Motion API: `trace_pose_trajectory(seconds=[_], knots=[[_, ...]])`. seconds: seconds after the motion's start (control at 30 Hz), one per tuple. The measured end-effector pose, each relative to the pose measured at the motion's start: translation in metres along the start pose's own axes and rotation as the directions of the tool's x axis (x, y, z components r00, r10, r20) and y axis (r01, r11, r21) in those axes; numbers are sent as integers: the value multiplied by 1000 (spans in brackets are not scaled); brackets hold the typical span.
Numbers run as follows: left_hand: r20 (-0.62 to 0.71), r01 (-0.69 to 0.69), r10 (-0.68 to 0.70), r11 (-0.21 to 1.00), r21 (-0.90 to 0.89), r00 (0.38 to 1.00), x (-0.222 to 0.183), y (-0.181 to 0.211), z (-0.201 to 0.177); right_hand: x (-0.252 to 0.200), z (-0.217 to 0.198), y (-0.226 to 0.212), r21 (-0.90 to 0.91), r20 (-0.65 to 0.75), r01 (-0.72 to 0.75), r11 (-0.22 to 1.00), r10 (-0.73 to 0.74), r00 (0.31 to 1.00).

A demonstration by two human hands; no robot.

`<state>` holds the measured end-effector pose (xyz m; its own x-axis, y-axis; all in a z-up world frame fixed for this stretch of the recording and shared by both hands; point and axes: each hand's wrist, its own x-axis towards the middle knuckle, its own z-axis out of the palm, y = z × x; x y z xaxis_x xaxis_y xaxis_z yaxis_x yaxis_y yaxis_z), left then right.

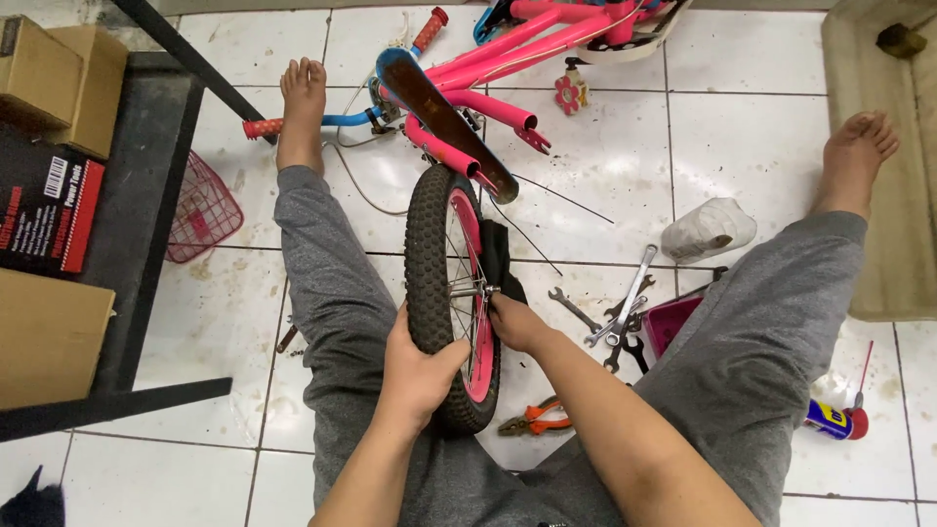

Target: Wiping down a pink bicycle frame and wheels with a black cloth while sitting on the floor.

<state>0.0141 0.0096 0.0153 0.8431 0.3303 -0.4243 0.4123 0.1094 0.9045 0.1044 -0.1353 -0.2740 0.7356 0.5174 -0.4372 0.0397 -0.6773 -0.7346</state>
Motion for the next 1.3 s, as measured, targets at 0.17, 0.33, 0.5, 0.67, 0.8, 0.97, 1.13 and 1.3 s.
trace_pose_trajectory(seconds=[0.17, 0.33, 0.5, 0.67, 0.8, 0.97, 1.13, 1.3], knots=[[-17, -42, 42, 999, -2, 999, -4, 4, 7, -25, 7, 23, -130, 116, 9, 991, 6, 993], [-34, -1, 1, 1000, -2, 999, -5, -1, 10, -49, 6, 14, -213, 183, 139, 967, -100, 978], [18, -19, 18, 1000, 24, 1000, -6, 3, 7, -30, 17, 10, 84, -55, 32, 996, -27, 998], [25, -46, 45, 999, 28, 999, -6, 7, 6, -12, 26, 3, -524, 70, 234, 819, -232, 970], [59, -68, 66, 997, 30, 996, -2, -2, 7, -30, 17, -7, -576, 138, 196, 793, -141, 980], [37, -92, 92, 996, 3, 995, -1, -10, 6, -62, 6, -20, -195, 154, 29, 980, 1, 988], [20, -69, 69, 997, -18, 997, 3, -19, 3, -96, -19, -67, -43, 263, -90, 995, 98, 960], [-38, -44, 43, 999, -15, 998, 11, -32, 0, -123, -66, -133, 38, 370, -222, 974, 192, 909]])
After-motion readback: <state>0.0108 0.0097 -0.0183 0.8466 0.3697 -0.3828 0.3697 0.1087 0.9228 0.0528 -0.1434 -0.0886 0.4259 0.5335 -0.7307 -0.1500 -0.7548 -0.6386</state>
